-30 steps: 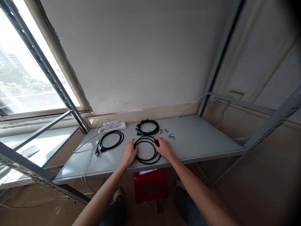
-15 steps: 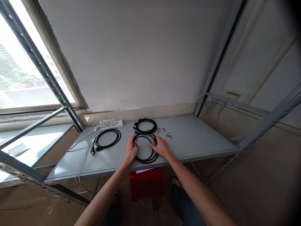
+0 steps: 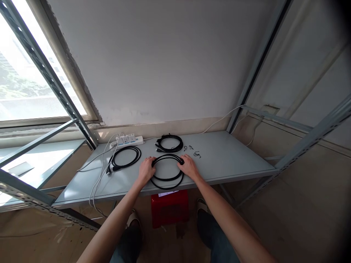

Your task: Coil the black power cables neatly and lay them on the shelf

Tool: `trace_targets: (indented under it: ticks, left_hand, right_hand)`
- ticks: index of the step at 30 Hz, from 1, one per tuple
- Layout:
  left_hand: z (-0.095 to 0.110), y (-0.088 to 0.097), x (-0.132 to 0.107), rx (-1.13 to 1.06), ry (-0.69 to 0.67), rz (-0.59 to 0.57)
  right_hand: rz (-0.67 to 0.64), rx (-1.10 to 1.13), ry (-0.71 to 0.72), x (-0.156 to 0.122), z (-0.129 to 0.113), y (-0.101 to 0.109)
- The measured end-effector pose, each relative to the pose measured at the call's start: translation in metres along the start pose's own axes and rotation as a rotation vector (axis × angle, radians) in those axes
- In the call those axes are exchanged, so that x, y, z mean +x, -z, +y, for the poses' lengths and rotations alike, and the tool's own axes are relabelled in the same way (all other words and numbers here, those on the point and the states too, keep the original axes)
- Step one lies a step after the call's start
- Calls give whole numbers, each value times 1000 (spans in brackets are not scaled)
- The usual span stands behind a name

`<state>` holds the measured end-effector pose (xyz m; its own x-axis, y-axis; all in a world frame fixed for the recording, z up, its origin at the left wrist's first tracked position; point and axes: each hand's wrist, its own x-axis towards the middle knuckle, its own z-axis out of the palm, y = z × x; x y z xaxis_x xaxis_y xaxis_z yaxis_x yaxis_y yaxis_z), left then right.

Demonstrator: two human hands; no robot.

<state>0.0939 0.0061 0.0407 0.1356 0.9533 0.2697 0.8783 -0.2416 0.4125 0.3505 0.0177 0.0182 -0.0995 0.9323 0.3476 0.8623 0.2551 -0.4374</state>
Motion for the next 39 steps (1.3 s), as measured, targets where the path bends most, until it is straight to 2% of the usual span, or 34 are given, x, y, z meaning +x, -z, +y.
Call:
trace_targets:
  ticks: [4, 9, 13, 16, 18, 21, 25, 30, 34, 39]
  left_hand:
    - [-12, 3, -3, -31, 14, -55]
    - [-16, -3, -9, -41, -133, -69]
    - [-7, -1, -16, 31, -206, -1]
    - [7, 7, -28, 72, -335, 77]
    - [15, 14, -39, 59, -455, 40]
    - [21, 18, -55, 54, -631, -120]
    - [23, 12, -66, 151, -663, -150]
    - [33, -1, -59, 225, -703, -157]
    - [38, -14, -50, 193, -706, -149]
    - [35, -22, -48, 213, -723, -86]
  right_hand:
    - [15, -4, 1, -1, -3, 2]
    - [25, -32, -20, -2, -3, 4]
    - [26, -31, -3, -1, -1, 2]
    - [54, -6, -4, 0, 2, -1]
    - [74, 5, -9, 1, 4, -4]
    - [99, 12, -7, 2, 6, -7]
    - [136, 81, -10, 2, 6, -7]
    - [303, 133, -65, 1, 9, -5]
    - [486, 148, -243, 2, 18, -6]
    - [652, 173, -434, 5, 27, -12]
